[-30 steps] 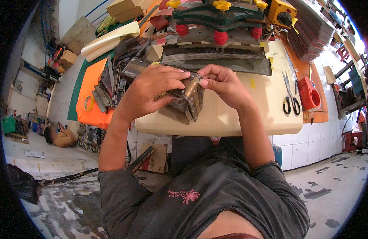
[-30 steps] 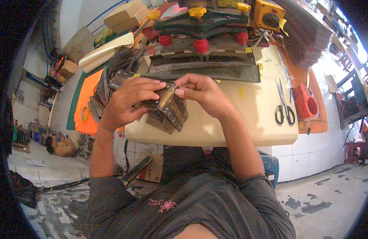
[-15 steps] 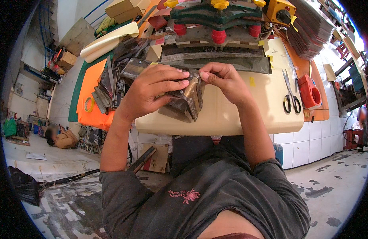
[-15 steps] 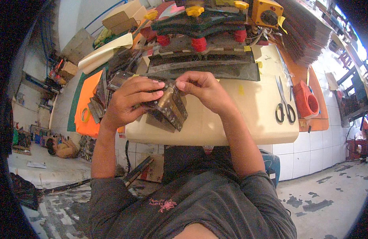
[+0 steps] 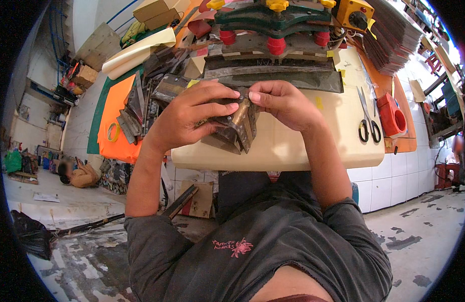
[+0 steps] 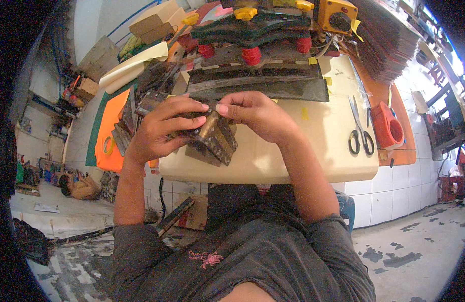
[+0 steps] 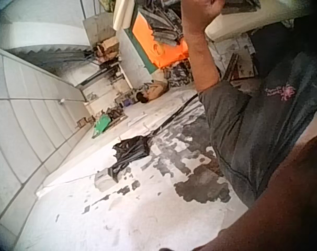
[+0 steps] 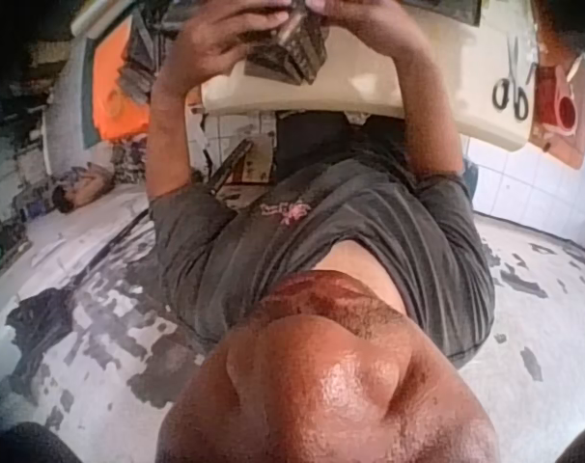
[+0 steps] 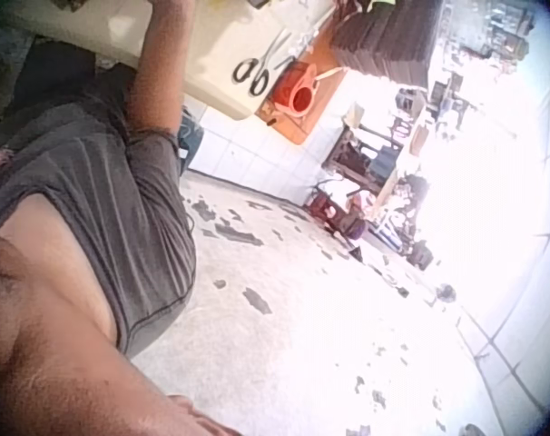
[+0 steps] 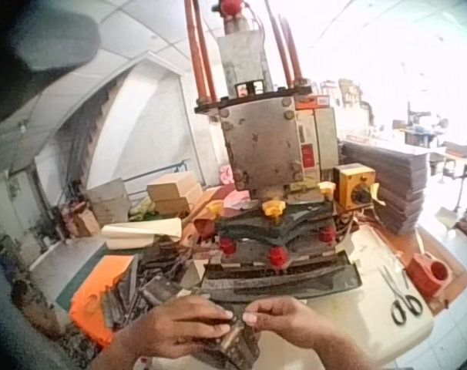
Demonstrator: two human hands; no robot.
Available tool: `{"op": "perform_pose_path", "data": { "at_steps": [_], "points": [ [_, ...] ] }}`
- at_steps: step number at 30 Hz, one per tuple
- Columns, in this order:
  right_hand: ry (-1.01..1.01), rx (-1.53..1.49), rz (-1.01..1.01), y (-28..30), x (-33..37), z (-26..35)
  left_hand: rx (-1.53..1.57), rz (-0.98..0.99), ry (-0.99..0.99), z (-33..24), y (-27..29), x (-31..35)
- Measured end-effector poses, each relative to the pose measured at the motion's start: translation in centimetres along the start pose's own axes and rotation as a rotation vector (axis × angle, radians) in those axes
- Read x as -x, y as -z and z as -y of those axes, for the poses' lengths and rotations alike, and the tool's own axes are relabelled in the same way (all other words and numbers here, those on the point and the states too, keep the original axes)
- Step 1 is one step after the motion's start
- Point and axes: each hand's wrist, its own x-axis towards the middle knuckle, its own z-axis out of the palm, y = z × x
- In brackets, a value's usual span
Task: The person removes tape from a metal frame by hand, uses a heated tool along its interior edge, applies tape from a dispenser, and trims the excess tape using scissors.
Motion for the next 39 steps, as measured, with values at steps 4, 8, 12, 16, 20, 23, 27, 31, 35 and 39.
{"op": "perform_pose_path", "data": {
  "at_steps": [4,8,12,16,20,23,27,31,35,39],
  "points": [
    [-0.09,-0.027,0.075,0.2,-0.4,0.4,0.022,-0.018,0.003,0.1,-0.4,0.2],
    [-0.176,-0.073,0.148,0.8,-0.8,1.2,0.052,0.039,0.02,0.6,-0.1,0.4],
    [-0.168,-0.084,0.193,1.2,-1.2,1.4,0.038,-0.041,0.028,-0.2,0.2,-0.5],
    [-0.183,-0.002,0.208,1.2,-1.4,2.0,0.046,0.086,0.081,-0.1,1.3,-0.8],
    [-0.176,0.139,0.193,1.0,-1.3,2.9,0.018,0.226,0.117,-0.2,2.1,-1.4],
    [-0.115,0.292,0.123,0.4,-1.1,3.6,0.112,0.211,0.154,0.5,1.5,-1.1],
    [-0.053,0.351,0.032,-0.3,-0.4,3.6,0.197,0.143,0.127,1.2,1.0,-1.3],
    [0.028,0.603,-0.188,-1.9,1.0,3.9,0.194,0.134,0.124,1.8,0.8,-1.3],
    [0.058,0.585,-0.294,-2.8,1.5,2.9,0.217,0.133,0.1,1.9,0.9,-1.1],
    [0.081,0.54,-0.243,-2.2,1.2,1.8,0.171,0.078,0.051,1.9,0.7,-0.8]
  ]
}}
